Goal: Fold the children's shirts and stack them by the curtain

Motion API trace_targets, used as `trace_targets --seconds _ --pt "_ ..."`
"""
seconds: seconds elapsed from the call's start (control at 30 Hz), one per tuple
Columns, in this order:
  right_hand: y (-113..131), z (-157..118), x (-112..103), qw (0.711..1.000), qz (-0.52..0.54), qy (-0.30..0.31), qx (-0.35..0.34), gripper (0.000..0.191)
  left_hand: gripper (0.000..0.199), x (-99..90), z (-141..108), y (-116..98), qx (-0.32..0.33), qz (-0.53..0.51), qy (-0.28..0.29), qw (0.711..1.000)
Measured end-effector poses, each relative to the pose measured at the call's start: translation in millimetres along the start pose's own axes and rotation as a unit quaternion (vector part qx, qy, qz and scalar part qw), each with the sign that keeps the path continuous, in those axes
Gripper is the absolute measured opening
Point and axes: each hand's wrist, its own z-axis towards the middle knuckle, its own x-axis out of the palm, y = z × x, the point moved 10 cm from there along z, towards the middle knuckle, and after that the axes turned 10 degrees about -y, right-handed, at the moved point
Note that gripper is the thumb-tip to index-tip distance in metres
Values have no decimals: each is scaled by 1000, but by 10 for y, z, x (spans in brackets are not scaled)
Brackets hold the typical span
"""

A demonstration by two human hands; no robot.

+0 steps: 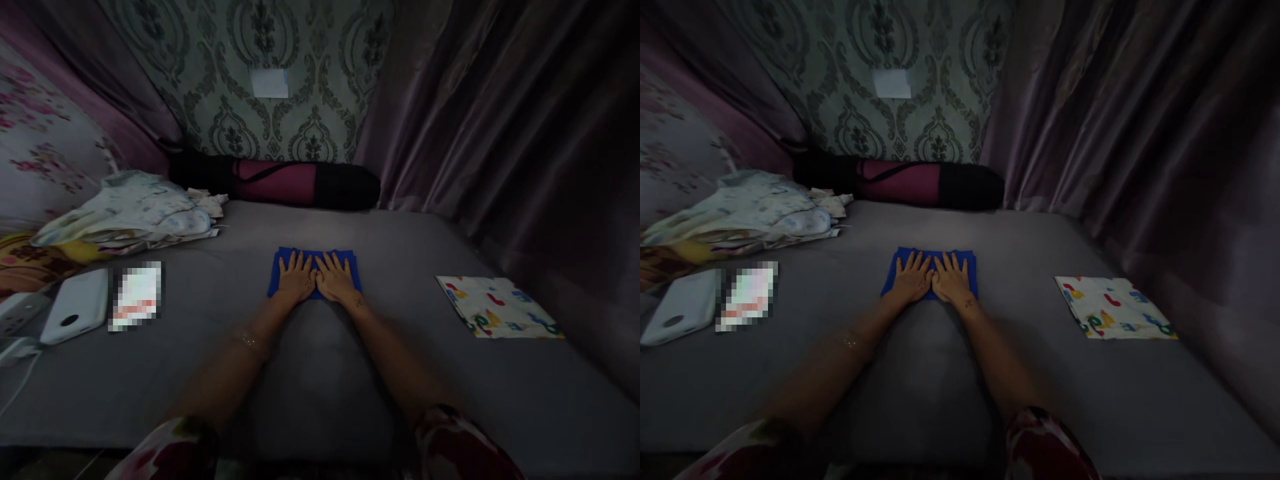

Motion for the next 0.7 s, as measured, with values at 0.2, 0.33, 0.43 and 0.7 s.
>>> trace_targets --seconds 0.2,0.33,0.43,0.7 --pt "-7 15 16 1000 5 23 8 56 60 36 41 14 -12 -1 36 999" --pt "-13 31 17 999 34 36 6 56 60 37 75 18 -18 -5 98 995" --pt "-101 76 -87 999 37 -14 19 55 56 -167 145 -5 -7 -1 7 1000" --pt "-256 85 -20 998 -1 -47 28 57 64 -6 123 18 3 11 -30 999"
